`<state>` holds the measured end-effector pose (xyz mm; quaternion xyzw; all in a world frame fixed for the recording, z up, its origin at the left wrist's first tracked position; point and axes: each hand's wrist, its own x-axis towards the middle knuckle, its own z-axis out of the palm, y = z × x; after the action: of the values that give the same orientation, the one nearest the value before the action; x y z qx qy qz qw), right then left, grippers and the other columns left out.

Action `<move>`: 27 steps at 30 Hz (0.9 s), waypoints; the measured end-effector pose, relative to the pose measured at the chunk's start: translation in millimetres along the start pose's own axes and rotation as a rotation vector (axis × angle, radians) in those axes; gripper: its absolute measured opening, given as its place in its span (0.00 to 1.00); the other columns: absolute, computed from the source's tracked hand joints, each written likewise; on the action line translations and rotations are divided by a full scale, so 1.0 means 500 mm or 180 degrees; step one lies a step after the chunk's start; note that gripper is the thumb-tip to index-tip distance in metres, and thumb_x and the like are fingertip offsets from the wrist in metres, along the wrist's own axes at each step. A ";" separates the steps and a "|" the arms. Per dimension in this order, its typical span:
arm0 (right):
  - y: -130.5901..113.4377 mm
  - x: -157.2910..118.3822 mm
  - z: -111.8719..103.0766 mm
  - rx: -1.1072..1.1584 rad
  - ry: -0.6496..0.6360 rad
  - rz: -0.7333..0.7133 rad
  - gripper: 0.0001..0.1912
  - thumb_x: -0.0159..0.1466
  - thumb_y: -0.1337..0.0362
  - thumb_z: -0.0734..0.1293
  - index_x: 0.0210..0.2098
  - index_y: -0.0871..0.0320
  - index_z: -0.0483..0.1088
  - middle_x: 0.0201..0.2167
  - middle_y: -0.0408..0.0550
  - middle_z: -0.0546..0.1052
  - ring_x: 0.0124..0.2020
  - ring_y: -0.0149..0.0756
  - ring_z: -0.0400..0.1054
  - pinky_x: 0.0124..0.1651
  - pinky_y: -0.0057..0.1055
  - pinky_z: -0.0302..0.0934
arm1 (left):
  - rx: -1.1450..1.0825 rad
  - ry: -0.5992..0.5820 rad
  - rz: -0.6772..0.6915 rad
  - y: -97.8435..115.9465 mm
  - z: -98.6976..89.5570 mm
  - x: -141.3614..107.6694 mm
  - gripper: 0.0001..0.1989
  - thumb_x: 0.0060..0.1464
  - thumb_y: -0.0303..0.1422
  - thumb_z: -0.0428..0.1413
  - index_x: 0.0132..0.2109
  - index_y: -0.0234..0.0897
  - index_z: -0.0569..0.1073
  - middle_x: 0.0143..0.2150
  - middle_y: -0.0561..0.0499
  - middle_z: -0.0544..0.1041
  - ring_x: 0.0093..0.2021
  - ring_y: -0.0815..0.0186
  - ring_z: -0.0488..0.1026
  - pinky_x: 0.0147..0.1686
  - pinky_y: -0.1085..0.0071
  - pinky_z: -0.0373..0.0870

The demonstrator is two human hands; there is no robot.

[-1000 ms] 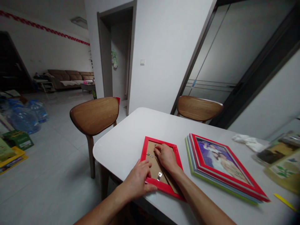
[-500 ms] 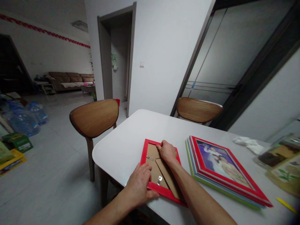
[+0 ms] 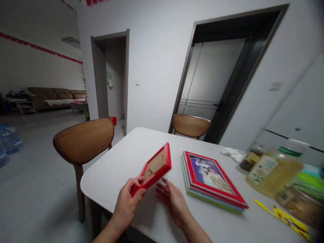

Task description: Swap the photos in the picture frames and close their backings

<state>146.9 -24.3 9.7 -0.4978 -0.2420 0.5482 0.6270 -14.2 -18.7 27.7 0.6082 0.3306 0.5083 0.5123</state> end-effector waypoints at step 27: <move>-0.268 0.103 -0.406 -0.1841 0.1231 -0.0604 0.16 0.50 0.65 0.63 0.39 0.59 0.69 0.23 0.44 0.77 0.23 0.34 0.70 0.28 0.27 0.62 | 0.0615 -0.0531 -0.0106 -0.071 0.356 0.148 0.20 0.44 0.26 0.50 0.48 0.32 0.63 0.47 0.44 0.70 0.47 0.61 0.66 0.48 0.67 0.59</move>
<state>393.6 -36.7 37.6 -0.7244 -0.3092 0.2920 0.5425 180.1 7.7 21.8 0.6894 0.3443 0.4131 0.4854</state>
